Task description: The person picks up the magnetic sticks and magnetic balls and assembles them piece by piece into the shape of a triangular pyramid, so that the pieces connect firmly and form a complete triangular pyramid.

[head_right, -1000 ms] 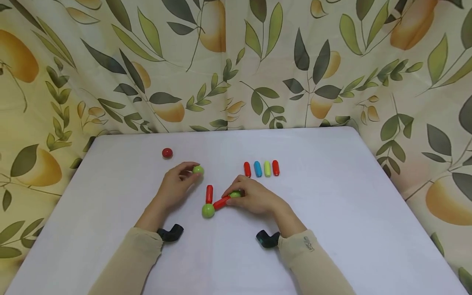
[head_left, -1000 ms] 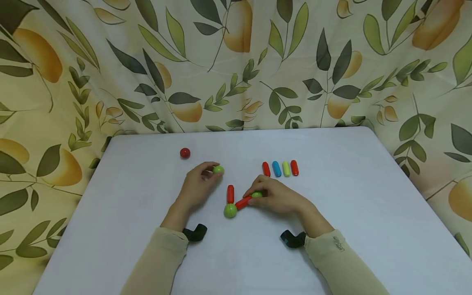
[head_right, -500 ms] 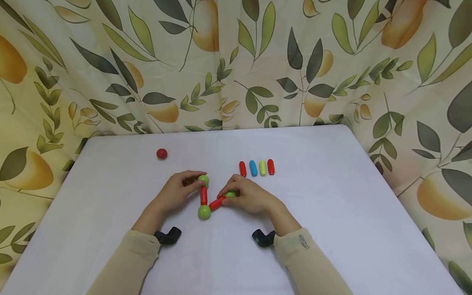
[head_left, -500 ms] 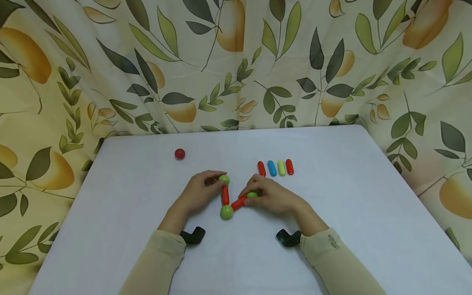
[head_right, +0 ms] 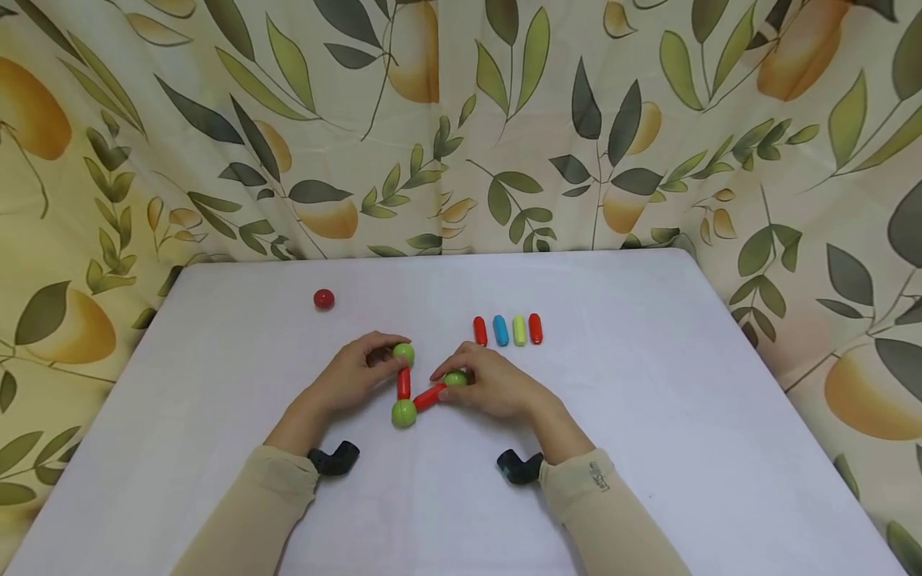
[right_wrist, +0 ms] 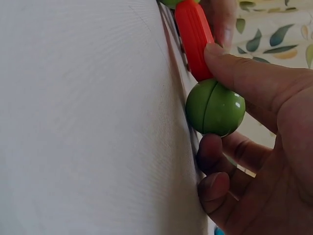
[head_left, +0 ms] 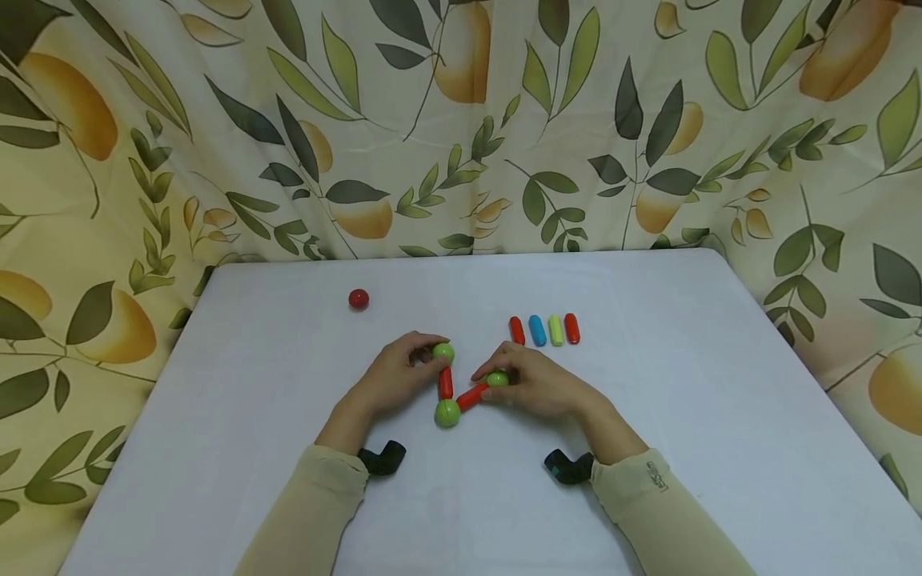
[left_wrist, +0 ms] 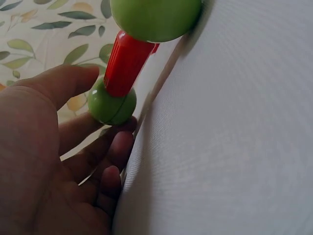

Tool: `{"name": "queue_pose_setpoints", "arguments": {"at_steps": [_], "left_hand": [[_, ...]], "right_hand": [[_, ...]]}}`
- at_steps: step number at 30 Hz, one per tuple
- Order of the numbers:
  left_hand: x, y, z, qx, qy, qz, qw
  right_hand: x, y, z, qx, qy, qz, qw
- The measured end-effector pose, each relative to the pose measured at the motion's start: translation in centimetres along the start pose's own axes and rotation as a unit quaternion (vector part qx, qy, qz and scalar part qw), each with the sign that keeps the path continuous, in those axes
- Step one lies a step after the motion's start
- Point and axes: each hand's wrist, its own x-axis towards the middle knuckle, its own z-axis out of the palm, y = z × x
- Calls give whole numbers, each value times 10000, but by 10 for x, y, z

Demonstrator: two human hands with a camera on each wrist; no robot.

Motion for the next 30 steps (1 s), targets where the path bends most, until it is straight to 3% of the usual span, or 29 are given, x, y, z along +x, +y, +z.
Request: {"name": "queue_pose_setpoints", "arguments": {"at_steps": [7,20,25,30], "left_hand": [[0,2,2,238,-221,13,9995],[0,4,2,428,-248,-88,9987],[1,3,1,351,-300,-121,9989],[1,3,0,314,-328,-23,9990]], "right_hand": [[-2,0,-1,21,-9,39,10000],[0,-2,-4,-161,93,119,9998],[-2,-2,-13,-7,582,483,9971],[-4,1,-28,38,1571,903,9834]]}}
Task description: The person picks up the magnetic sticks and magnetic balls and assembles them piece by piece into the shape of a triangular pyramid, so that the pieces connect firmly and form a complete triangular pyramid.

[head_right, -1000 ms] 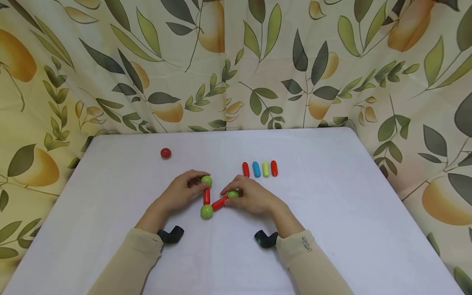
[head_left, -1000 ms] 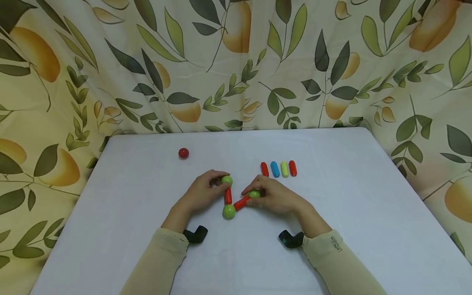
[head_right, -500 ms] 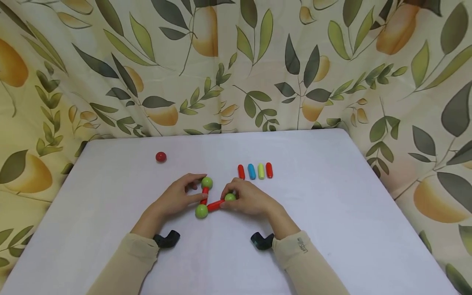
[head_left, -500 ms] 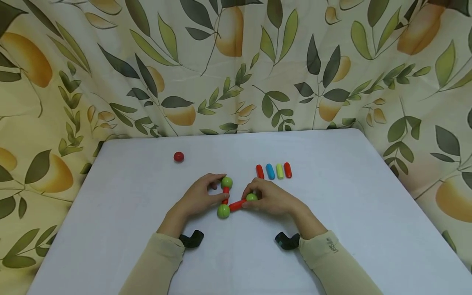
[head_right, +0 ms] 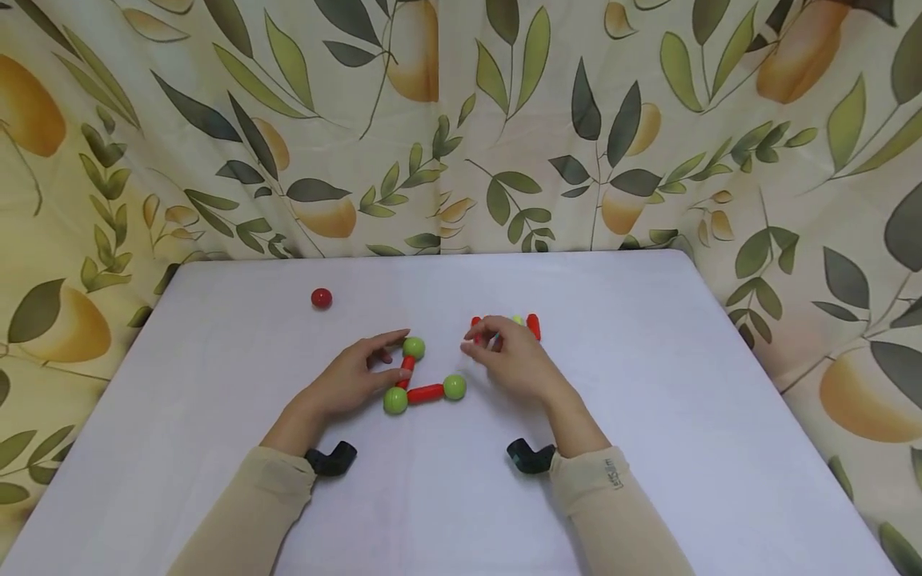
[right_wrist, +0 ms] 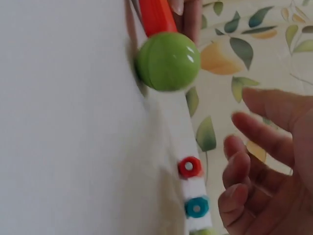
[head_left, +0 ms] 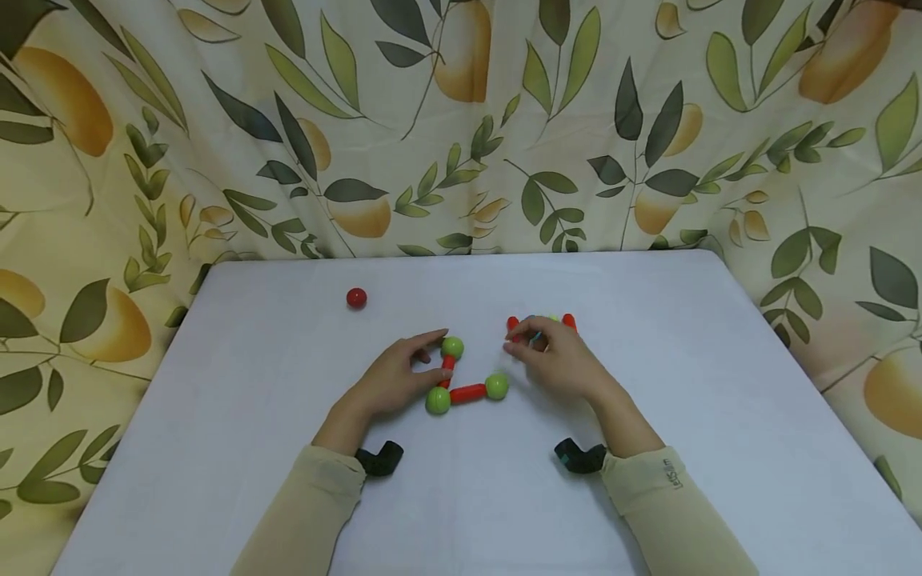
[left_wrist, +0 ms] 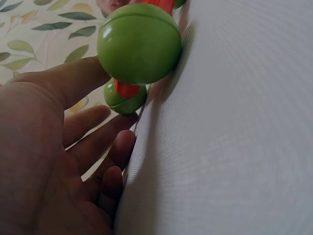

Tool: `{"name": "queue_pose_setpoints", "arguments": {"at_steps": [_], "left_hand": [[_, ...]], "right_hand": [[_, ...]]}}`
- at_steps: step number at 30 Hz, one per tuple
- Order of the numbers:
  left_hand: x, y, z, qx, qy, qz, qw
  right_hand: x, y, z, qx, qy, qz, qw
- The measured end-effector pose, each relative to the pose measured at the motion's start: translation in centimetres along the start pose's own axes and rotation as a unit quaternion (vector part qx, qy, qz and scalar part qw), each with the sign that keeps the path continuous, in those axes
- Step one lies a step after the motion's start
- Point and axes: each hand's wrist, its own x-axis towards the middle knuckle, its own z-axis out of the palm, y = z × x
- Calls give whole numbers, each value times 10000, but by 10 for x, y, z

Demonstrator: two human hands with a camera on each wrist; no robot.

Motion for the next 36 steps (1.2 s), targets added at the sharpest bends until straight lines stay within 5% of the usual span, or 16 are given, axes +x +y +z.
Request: {"name": "queue_pose_setpoints", "arguments": {"at_steps": [5,16,24,36], "left_hand": [[2,-1,-1,-63,-55,59,9999],[2,-3,-1,-6,-123,31,9999],[-1,-3,-2,-38,-14,58,10000],[1,-4,-1,-120,114,50,9999]], "right_hand": [[4,8,-14,41,775,275,9966],[4,21,-33,76,1598,1169,9802],[6,35,-41,64,1463,1758,9735],[8,45,-34,-193,1335,1782,9747]]}}
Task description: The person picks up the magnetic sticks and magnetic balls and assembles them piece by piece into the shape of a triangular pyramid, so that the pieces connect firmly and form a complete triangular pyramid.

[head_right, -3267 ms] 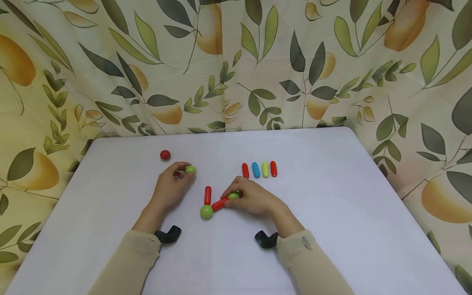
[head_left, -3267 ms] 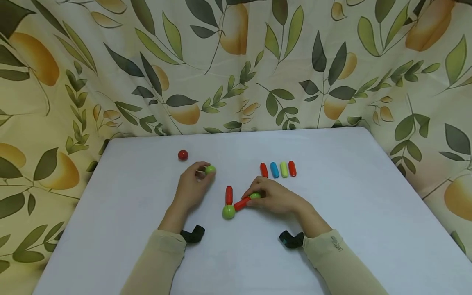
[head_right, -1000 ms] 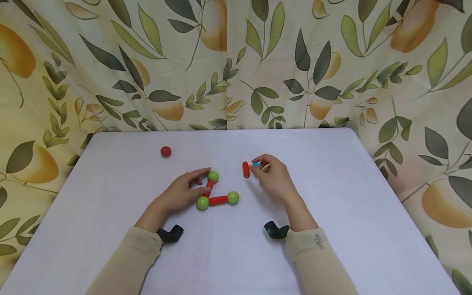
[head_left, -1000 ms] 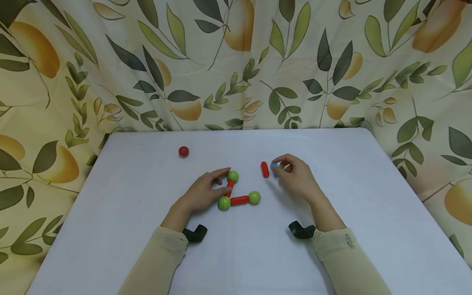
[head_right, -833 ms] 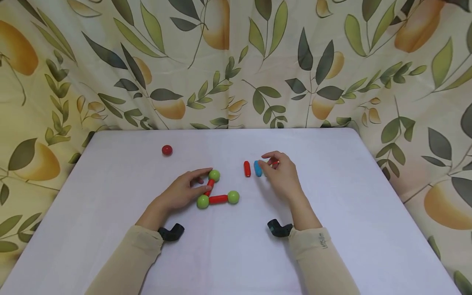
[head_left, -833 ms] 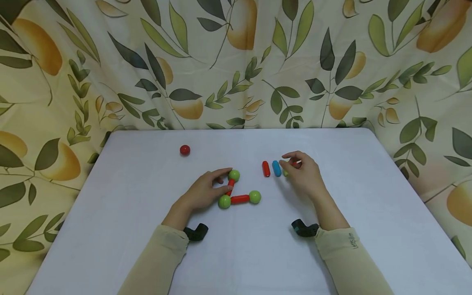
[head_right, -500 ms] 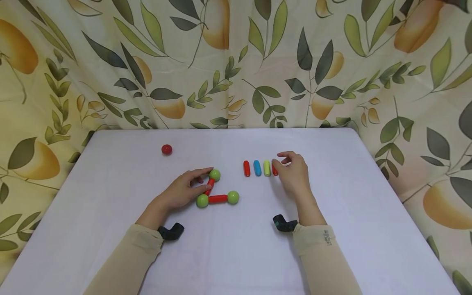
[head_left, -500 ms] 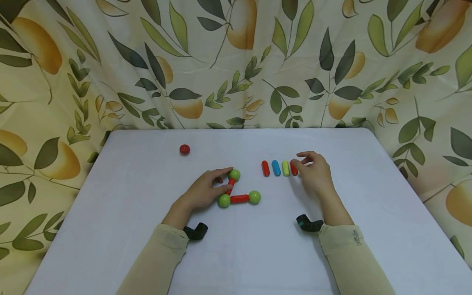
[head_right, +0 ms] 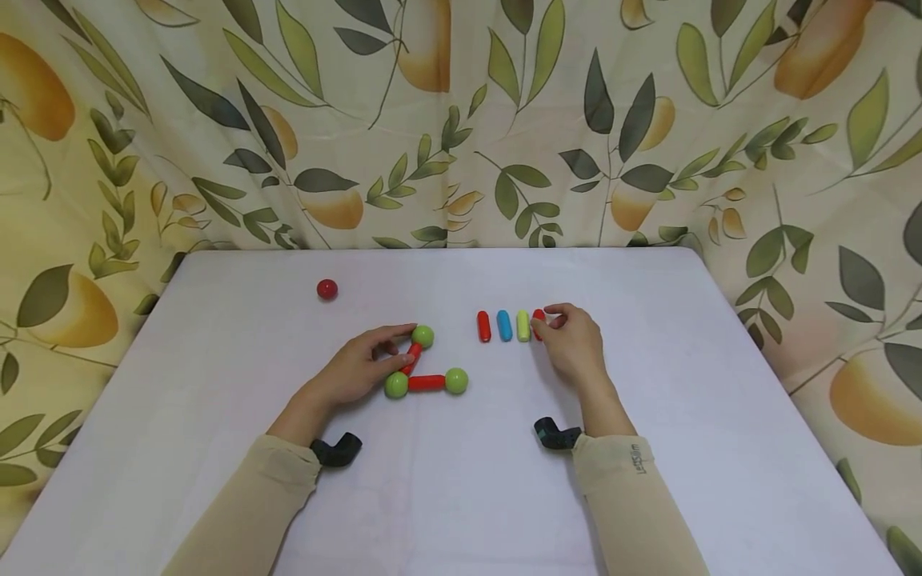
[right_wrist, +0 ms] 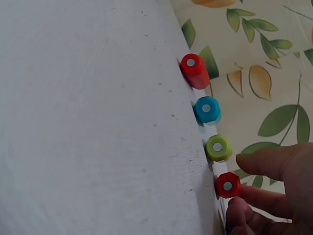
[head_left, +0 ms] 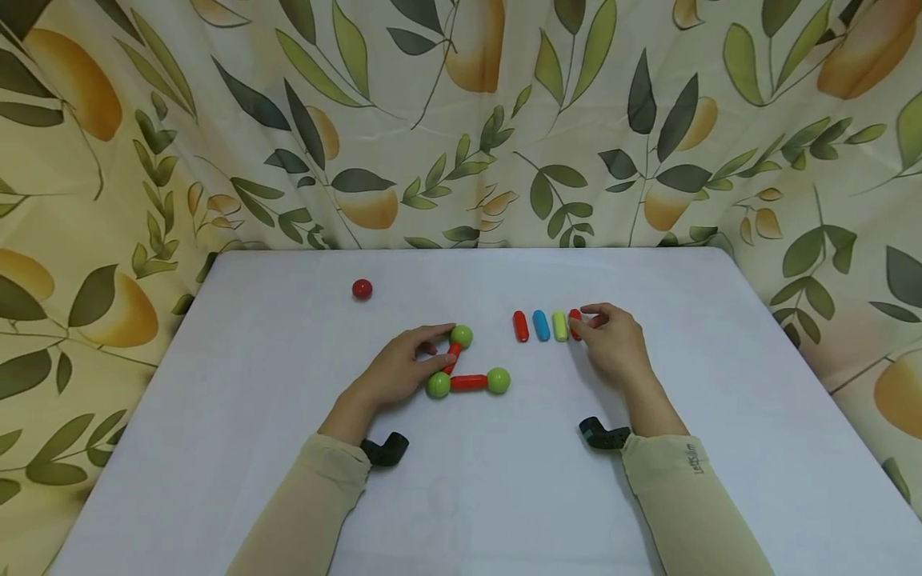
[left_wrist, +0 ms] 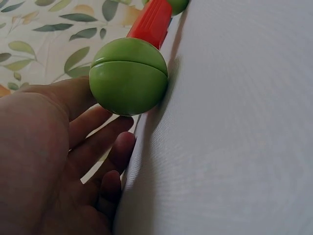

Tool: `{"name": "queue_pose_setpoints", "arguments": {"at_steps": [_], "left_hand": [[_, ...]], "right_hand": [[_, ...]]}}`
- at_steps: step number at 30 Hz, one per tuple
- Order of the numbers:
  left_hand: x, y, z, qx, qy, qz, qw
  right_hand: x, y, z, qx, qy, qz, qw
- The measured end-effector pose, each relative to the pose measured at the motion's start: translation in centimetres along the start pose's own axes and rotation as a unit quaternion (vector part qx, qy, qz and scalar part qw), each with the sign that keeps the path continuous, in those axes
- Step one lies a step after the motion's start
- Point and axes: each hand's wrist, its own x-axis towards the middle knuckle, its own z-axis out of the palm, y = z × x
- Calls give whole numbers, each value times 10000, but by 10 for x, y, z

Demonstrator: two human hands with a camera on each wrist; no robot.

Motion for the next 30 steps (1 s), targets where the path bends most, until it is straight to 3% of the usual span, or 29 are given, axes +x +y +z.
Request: {"name": "queue_pose_setpoints", "arguments": {"at_steps": [17,30], "left_hand": [[2,3,0,201,-109,-265,9994],[1,3,-1,206,-138,-117,9996]], "right_hand": [[2,2,-1,-300,271,77,9992],[2,-3,-6,63,-81,134,9999]]}}
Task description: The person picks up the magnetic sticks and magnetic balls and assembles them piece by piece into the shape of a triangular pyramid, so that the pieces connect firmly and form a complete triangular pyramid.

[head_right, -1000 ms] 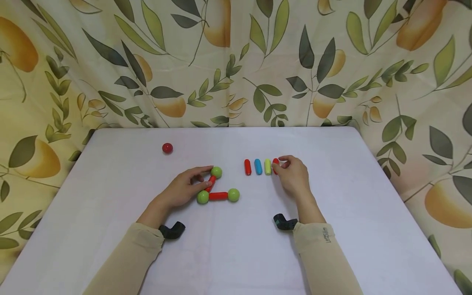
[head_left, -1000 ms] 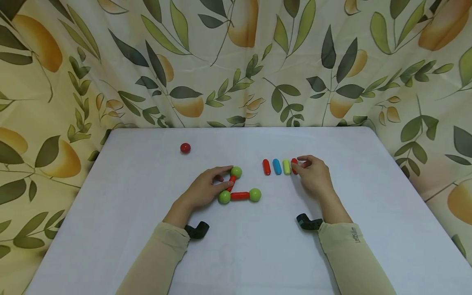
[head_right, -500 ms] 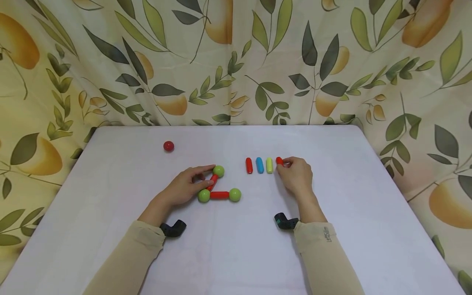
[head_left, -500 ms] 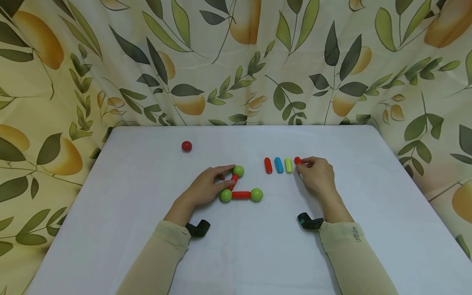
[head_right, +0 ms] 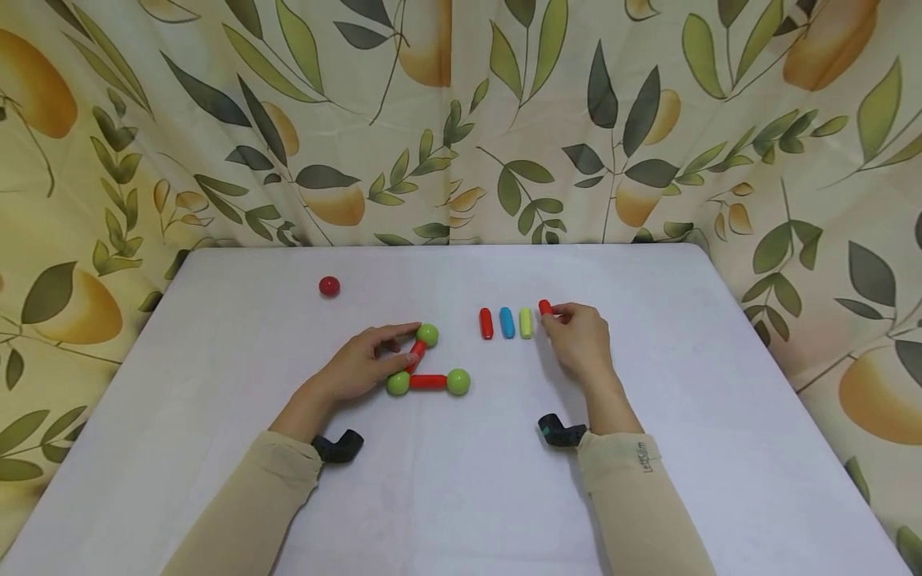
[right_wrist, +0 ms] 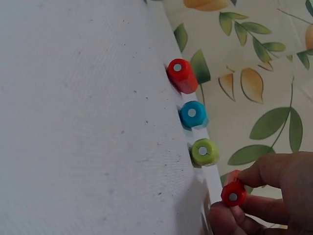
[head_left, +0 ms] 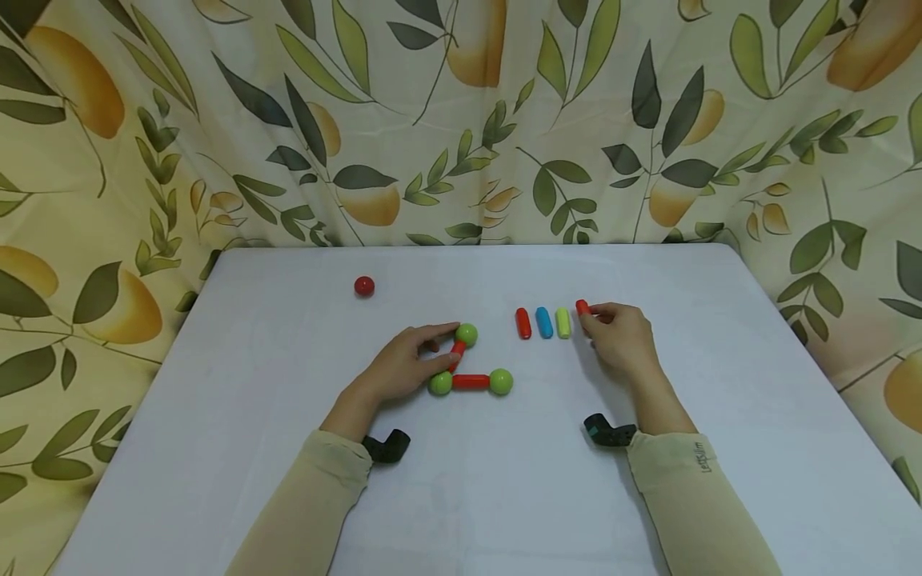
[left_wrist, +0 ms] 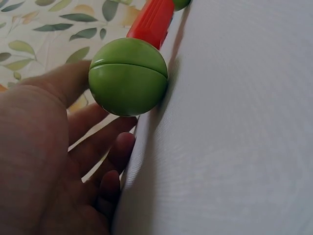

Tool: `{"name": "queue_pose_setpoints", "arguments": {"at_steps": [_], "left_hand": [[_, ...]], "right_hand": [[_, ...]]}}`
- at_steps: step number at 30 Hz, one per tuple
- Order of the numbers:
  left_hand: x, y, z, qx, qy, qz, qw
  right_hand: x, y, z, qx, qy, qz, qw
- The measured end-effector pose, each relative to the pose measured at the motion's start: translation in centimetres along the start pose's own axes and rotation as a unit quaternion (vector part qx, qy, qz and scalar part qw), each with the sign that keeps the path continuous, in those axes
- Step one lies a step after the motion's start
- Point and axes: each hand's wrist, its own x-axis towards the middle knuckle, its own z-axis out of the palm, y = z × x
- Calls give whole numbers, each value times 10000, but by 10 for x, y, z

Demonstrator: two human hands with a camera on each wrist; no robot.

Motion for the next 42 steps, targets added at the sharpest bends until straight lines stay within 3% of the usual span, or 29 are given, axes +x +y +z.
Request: {"name": "queue_pose_setpoints", "arguments": {"at_steps": [7,13,22,35,42], "left_hand": [[0,1,-1,67,-277,88,9996],[-3,-1,-5,161,-583,354,9975],[-4,-2,-4,118,-610,313,9976],[-5,0,-5,104,-549,219,9982],[-6,0,-6,41,-521,421,9977]], "right_hand": [[-3,-5,-6,404,-259,112,9988],[-5,-8,-7,690,-299,-74,9971],[-10,-17,-4,718,-663,19,9952],[-18,-26,10,916,-948,-857,9876],[-26,-34,22,1022,-1183,-1179,9806]]}}
